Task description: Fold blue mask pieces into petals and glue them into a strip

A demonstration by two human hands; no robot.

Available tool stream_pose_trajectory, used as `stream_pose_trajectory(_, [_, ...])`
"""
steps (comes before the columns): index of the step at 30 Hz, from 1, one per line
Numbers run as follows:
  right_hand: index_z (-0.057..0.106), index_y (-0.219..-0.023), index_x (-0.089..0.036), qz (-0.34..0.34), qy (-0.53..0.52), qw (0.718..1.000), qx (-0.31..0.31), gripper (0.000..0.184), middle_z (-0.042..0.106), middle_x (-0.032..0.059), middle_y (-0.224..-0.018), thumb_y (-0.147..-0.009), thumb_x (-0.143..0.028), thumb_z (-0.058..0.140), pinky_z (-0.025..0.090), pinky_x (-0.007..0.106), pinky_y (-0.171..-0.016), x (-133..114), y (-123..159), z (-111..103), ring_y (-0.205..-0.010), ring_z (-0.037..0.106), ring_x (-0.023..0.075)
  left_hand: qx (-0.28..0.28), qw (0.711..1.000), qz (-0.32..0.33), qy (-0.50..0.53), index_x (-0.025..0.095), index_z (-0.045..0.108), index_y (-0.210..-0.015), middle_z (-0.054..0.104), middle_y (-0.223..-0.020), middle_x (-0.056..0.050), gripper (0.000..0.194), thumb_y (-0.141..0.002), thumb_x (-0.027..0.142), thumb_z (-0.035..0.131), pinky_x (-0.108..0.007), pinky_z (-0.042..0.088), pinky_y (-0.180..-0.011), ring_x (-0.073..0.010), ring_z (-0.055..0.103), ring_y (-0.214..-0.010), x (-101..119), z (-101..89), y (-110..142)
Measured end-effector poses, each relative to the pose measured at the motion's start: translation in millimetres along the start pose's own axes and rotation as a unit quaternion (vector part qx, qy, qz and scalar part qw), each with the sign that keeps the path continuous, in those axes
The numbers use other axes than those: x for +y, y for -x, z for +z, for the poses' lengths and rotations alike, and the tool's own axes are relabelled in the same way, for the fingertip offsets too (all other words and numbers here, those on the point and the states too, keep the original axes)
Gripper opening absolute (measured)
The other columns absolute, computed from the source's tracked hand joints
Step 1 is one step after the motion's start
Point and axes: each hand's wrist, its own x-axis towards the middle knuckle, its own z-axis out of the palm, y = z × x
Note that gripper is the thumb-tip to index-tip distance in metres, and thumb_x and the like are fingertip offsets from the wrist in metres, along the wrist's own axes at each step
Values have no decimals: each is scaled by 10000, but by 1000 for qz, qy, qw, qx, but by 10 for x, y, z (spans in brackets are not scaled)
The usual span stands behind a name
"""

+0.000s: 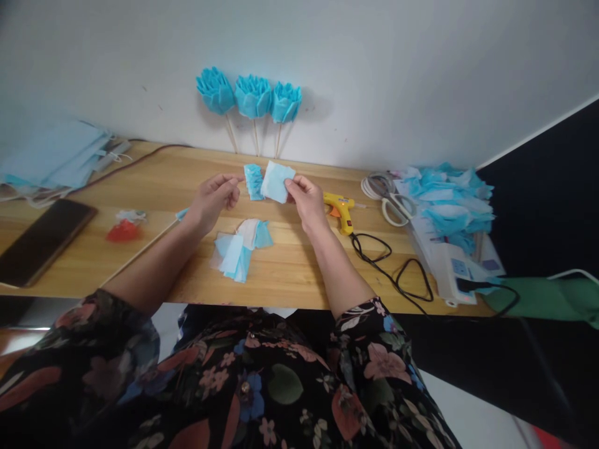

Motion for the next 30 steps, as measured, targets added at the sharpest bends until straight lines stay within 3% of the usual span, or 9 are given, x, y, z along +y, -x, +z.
stream_pose_trajectory(6, [697, -751, -207, 3, 179, 982, -59, 222, 582, -23, -596, -827, -415, 692, 436, 286, -582, 8, -104, -237, -579, 522, 130, -1, 1000, 6, -1, 160, 675, -919, 558, -595, 40, 197, -879, 351, 705, -189, 356, -469, -63, 462, -488, 34, 16, 24])
stream_pose_trajectory(8, [748, -818, -213, -26, 325, 944, -57, 190, 652, 5, -640, -860, -381, 670, 465, 313, -636, -8, -82, -257, -644, 591, 171, -2, 1000, 6, -2, 159, 678, -906, 564, -596, 36, 191, -888, 348, 699, -185, 360, -468, -62, 465, -488, 32, 16, 22])
stream_pose_trajectory(11, [780, -1036, -223, -60, 529, 846, -36, 250, 776, 75, -886, -926, -373, 613, 518, 383, -785, -81, 1, -217, -876, 698, 264, 1, 1000, 2, -4, 159, 676, -876, 563, -589, 36, 172, -896, 330, 686, -179, 354, -454, -59, 459, -476, 23, 16, 13])
stream_pose_trajectory(14, [717, -1255, -199, -93, 598, 796, -23, 375, 757, 142, -1183, -1003, -374, 501, 519, 455, -917, -183, 83, -147, -1093, 688, 321, 7, 1000, 6, -4, 163, 674, -856, 562, -580, 39, 158, -908, 313, 671, -177, 346, -447, -57, 456, -465, 16, 21, 7])
stream_pose_trajectory(17, [696, -1283, -201, -180, 567, 803, -41, 368, 717, 142, -1284, -1022, -336, 475, 484, 476, -1012, -245, 120, -98, -1202, 634, 318, 8, 1000, 8, -9, 169, 678, -835, 559, -563, 39, 164, -923, 306, 656, -183, 347, -452, -60, 458, -458, 11, 28, 3])
stream_pose_trajectory(19, [716, -1231, -218, -219, 520, 819, -99, 326, 738, 115, -1233, -1018, -308, 487, 480, 453, -1009, -249, 133, -72, -1161, 641, 288, 7, 1000, 8, -18, 172, 675, -805, 550, -541, 41, 185, -929, 307, 654, -191, 339, -449, -61, 445, -443, 6, 30, 0])
stream_pose_trajectory(24, [753, -972, -224, -217, 415, 844, -261, 199, 758, 44, -957, -972, -292, 567, 470, 363, -864, -217, 210, 26, -899, 652, 210, 2, 999, 10, -39, 167, 667, -763, 533, -514, 46, 231, -948, 303, 636, -202, 323, -448, -55, 417, -419, 4, 25, 4])
stream_pose_trajectory(27, [730, -893, -212, -228, 380, 842, -307, 203, 725, 34, -876, -974, -332, 587, 444, 345, -823, -188, 275, 117, -831, 613, 187, 1, 999, 14, -44, 164, 662, -763, 532, -505, 48, 240, -953, 307, 626, -202, 319, -448, -53, 421, -418, 11, 27, 11])
stream_pose_trajectory(30, [716, -888, -215, -265, 366, 818, -356, 261, 703, 33, -848, -990, -417, 586, 432, 360, -842, -132, 326, 215, -842, 599, 191, -3, 999, 14, -50, 166, 656, -780, 526, -496, 49, 246, -955, 336, 625, -191, 324, -445, -55, 431, -420, 18, 35, 18])
